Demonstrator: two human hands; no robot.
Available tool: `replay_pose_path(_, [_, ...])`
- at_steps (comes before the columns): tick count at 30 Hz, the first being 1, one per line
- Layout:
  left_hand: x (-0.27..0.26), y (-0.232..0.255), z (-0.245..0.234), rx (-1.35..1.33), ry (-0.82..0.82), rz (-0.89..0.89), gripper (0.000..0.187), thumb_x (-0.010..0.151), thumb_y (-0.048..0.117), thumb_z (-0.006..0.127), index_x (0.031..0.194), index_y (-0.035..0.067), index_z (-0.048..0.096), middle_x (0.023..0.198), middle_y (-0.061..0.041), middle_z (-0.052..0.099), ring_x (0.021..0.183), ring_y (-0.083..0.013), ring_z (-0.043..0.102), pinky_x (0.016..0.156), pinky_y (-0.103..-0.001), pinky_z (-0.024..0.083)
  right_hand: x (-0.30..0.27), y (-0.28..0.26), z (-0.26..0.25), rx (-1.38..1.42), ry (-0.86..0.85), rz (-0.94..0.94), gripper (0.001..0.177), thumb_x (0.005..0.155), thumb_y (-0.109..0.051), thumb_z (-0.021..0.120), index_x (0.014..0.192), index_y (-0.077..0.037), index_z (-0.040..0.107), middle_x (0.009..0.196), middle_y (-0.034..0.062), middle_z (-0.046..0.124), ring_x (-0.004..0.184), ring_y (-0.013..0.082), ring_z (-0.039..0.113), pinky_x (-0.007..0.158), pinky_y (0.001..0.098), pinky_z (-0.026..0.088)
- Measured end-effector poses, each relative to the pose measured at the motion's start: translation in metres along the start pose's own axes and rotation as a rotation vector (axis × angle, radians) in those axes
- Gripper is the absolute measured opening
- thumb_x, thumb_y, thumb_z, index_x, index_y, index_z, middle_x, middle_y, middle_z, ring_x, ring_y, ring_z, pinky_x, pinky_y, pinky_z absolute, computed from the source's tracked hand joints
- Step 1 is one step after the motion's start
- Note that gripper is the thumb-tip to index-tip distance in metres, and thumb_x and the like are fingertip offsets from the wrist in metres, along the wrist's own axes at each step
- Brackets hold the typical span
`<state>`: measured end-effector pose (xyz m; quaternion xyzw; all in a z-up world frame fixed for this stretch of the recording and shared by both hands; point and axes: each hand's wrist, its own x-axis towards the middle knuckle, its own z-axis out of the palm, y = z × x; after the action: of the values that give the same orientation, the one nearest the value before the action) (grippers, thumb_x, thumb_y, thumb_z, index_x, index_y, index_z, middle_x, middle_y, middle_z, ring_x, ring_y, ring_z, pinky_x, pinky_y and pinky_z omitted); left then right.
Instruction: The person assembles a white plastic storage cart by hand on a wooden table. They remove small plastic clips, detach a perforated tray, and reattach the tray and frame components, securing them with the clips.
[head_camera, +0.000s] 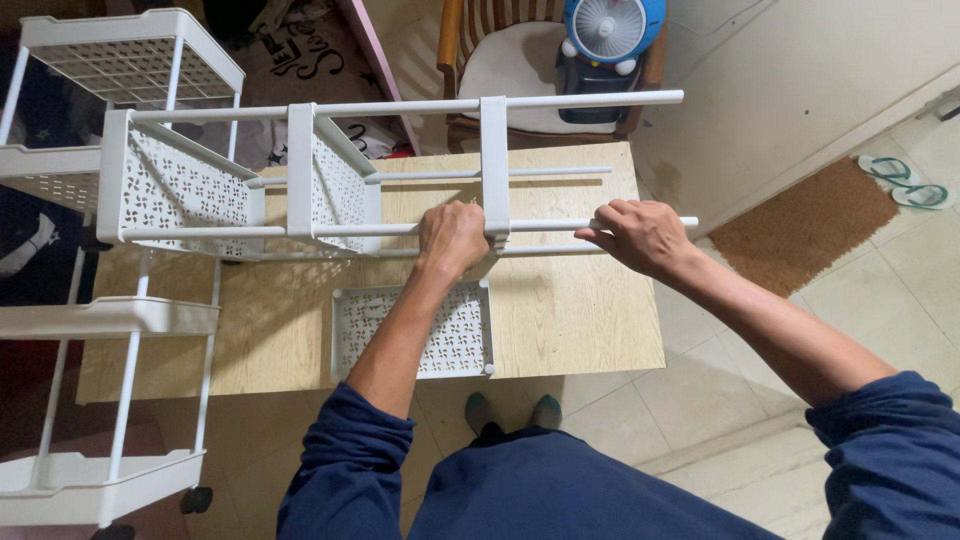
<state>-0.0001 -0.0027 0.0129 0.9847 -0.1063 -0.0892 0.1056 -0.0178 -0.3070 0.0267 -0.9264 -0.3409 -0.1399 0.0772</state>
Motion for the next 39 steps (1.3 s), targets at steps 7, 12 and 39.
replay_pose_path(7, [0.001,-0.002,0.006,-0.003,-0.014,0.0,0.007,0.081,0.002,0.068,0.078,0.003,0.075,0.068,-0.016,0.071,0.058,-0.0235,0.067,0.064,-0.038,0.056,0.04,0.007,-0.033,0.52,-0.667,0.384,0.059,0.097,-0.063,0.047,0.079,-0.011,0.069,0.058,0.0089,0.061,0.055,0.0205,0.063,0.054,0.04,0.052])
replay_pose_path(12, [0.003,-0.007,0.012,0.016,-0.049,-0.001,0.013,0.085,-0.003,0.063,0.078,0.002,0.072,0.062,-0.011,0.067,0.05,-0.0188,0.058,0.055,-0.036,0.054,0.061,0.017,-0.032,0.669,-1.031,0.618,0.07,0.099,-0.067,0.045,0.077,-0.007,0.072,0.058,0.0037,0.054,0.054,0.0169,0.053,0.053,0.036,0.045])
replay_pose_path(39, [-0.012,0.004,0.0,-0.111,0.308,0.1,0.034,0.07,0.02,0.086,0.092,0.004,0.067,0.089,-0.013,0.07,0.086,-0.0287,0.068,0.085,-0.043,0.05,-0.009,-0.011,-0.012,-0.096,0.102,-0.012,0.025,0.096,-0.031,0.074,0.092,-0.01,0.062,0.075,0.0033,0.054,0.053,0.0149,0.053,0.043,0.0294,0.041])
